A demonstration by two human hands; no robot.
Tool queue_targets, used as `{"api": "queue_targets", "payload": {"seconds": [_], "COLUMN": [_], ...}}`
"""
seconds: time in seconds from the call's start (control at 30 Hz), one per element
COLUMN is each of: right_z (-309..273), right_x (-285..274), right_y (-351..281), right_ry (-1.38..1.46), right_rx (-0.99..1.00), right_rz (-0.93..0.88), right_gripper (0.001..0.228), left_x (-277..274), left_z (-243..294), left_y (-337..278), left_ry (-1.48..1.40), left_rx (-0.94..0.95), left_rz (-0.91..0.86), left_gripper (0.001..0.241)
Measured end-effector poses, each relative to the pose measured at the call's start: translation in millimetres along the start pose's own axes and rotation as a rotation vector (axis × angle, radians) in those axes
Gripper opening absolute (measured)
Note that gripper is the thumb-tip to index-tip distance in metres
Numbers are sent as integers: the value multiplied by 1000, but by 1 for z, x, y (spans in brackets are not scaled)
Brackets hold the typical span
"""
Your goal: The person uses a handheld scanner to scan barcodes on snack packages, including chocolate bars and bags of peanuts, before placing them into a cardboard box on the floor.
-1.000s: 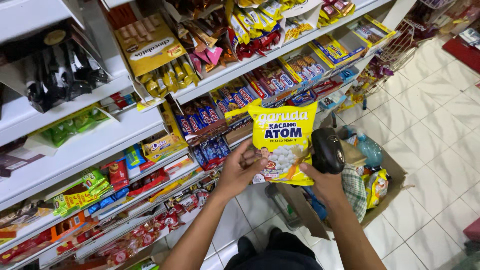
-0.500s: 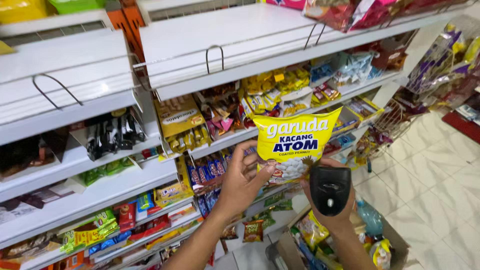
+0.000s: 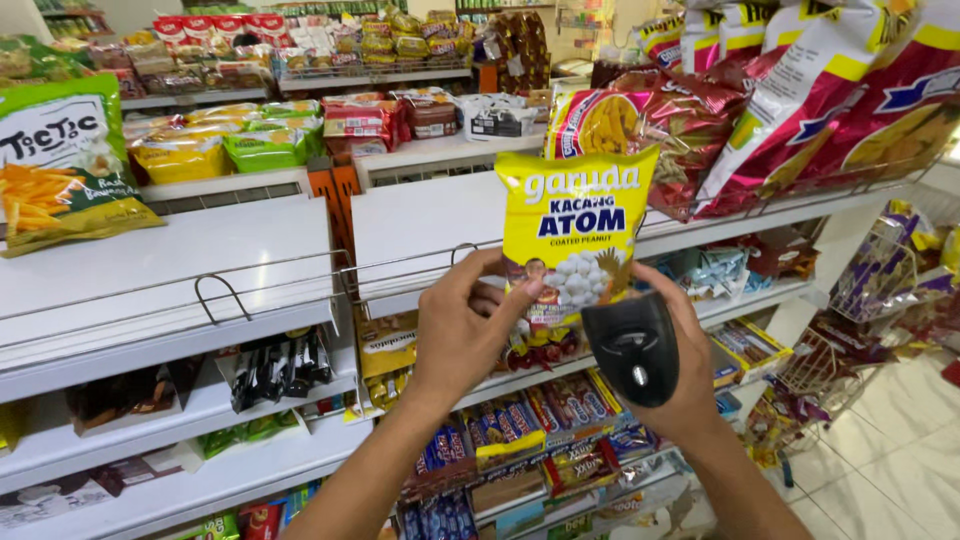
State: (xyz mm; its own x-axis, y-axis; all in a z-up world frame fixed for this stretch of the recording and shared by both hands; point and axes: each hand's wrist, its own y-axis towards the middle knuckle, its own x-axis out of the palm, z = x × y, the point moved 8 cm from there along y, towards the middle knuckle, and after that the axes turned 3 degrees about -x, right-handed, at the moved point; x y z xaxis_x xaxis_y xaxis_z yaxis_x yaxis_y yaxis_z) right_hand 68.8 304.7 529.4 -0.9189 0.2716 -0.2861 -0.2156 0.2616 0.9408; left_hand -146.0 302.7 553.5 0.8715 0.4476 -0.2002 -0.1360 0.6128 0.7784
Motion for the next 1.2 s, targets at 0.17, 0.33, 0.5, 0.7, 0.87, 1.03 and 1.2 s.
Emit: {"api": "queue_targets", "payload": {"seconds": [0.17,0.33,0.5,0.7,0.87,1.03,1.2], "right_z": [23,41,44,91,146,179,203], "right_x": [5,55,123,230,301,335,355], "right_y": [62,142,206,233,220,226,229], "right_ry": [87,-110,29,-184,-206,-326,-365], "right_rx": [56,44,-4,1,110,125,142], "right_rz": [-92,-368,-627,-819,-970,-1058,-1083], "right_gripper": [59,42,45,39,39,38,42], "left_x": [-25,-70,-115,-147,-147,-136,-136], "left_z": [-3,-23,-76,-144,-204,-233,-254], "left_y": [57,106,147,187,212,220,225], "left_ry": [86,243,292,535,631,365,313], "left_rx": [-61,-56,-236,-217,-317,-574,-569], "left_rz": [-17,5,-92,-192,-331,-411,-402], "left_gripper": [39,37,31,30,33,59,93]}}
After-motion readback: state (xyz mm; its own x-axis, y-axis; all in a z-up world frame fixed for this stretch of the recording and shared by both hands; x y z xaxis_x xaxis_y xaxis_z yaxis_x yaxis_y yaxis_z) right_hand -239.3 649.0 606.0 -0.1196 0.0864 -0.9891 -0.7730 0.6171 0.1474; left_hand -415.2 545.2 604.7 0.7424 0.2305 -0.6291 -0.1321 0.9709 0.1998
